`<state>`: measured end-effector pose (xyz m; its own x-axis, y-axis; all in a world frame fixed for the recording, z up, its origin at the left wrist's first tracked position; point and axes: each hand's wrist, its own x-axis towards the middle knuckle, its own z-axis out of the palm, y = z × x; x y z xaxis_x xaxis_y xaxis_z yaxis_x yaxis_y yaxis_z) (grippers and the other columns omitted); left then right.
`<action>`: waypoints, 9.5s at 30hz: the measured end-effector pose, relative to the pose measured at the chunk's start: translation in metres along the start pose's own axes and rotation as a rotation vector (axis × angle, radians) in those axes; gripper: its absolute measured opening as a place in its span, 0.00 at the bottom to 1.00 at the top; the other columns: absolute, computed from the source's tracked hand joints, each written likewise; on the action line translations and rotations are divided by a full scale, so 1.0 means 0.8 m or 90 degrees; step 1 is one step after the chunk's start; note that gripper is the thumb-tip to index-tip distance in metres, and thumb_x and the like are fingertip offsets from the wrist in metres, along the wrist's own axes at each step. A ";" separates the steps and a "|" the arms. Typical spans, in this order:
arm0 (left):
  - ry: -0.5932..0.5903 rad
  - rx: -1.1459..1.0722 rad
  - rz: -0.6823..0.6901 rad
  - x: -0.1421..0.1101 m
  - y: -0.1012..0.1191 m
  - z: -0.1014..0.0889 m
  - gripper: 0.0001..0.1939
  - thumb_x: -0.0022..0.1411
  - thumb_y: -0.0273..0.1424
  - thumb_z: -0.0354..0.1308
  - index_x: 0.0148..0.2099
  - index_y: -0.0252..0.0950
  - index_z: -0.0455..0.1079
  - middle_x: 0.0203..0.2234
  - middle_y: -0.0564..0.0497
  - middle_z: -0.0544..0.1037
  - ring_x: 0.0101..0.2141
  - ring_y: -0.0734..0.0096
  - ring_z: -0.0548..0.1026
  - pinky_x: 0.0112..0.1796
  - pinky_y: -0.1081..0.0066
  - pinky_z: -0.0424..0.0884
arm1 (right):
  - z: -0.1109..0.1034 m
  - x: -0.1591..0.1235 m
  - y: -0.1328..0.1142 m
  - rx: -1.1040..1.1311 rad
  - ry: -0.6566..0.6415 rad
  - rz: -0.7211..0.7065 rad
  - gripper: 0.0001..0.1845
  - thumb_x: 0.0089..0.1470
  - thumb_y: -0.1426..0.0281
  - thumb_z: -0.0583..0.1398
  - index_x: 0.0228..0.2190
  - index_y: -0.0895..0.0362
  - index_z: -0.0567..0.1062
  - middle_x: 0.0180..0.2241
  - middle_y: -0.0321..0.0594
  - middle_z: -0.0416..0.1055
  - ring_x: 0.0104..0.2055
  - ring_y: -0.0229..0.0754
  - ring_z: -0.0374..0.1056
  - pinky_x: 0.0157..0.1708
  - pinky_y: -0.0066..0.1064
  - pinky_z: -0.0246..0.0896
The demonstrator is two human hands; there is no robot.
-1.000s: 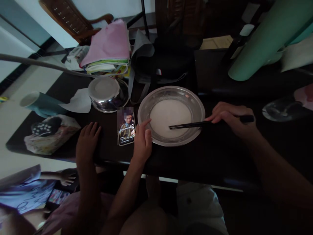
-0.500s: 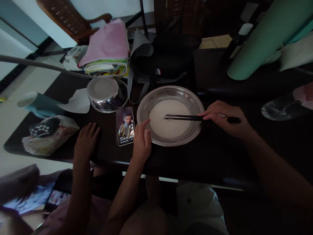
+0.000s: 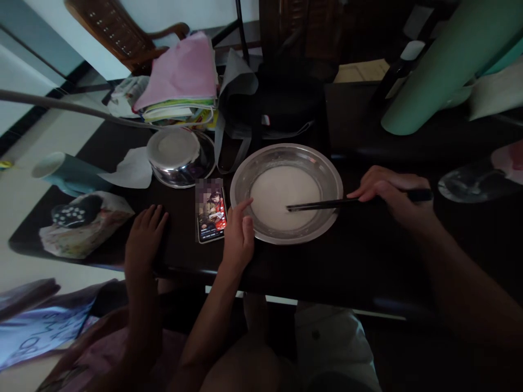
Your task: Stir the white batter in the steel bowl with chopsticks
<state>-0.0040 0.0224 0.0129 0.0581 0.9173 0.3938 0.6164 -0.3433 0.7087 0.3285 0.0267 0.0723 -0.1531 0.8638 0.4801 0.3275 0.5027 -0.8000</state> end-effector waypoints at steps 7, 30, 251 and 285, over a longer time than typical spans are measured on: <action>-0.005 -0.004 0.010 0.000 0.000 0.000 0.30 0.78 0.51 0.39 0.61 0.38 0.72 0.49 0.41 0.81 0.48 0.57 0.78 0.54 0.55 0.71 | 0.002 0.001 0.002 -0.032 -0.020 -0.018 0.12 0.67 0.63 0.63 0.32 0.46 0.85 0.34 0.37 0.84 0.37 0.47 0.78 0.38 0.43 0.72; 0.000 -0.001 0.012 0.001 -0.001 0.000 0.31 0.78 0.52 0.39 0.60 0.37 0.73 0.49 0.41 0.81 0.48 0.57 0.79 0.54 0.55 0.71 | -0.001 -0.001 0.002 -0.020 0.023 0.012 0.15 0.68 0.63 0.62 0.29 0.45 0.84 0.32 0.38 0.82 0.35 0.47 0.77 0.36 0.43 0.72; -0.002 -0.003 0.028 -0.001 -0.002 -0.003 0.28 0.79 0.49 0.40 0.59 0.36 0.73 0.49 0.41 0.82 0.48 0.58 0.80 0.50 0.58 0.75 | 0.001 -0.002 -0.001 0.002 0.026 0.033 0.19 0.68 0.60 0.61 0.26 0.47 0.83 0.29 0.39 0.81 0.34 0.47 0.76 0.35 0.43 0.71; 0.006 -0.023 0.011 -0.001 -0.003 -0.001 0.28 0.78 0.51 0.42 0.58 0.38 0.74 0.47 0.42 0.82 0.48 0.58 0.80 0.50 0.57 0.75 | 0.002 -0.003 -0.002 0.009 -0.035 0.010 0.16 0.68 0.65 0.61 0.29 0.45 0.84 0.31 0.37 0.83 0.34 0.47 0.76 0.35 0.43 0.71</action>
<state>-0.0062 0.0225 0.0116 0.0611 0.9097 0.4106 0.5860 -0.3657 0.7231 0.3269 0.0238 0.0721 -0.1992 0.8718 0.4475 0.3167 0.4894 -0.8125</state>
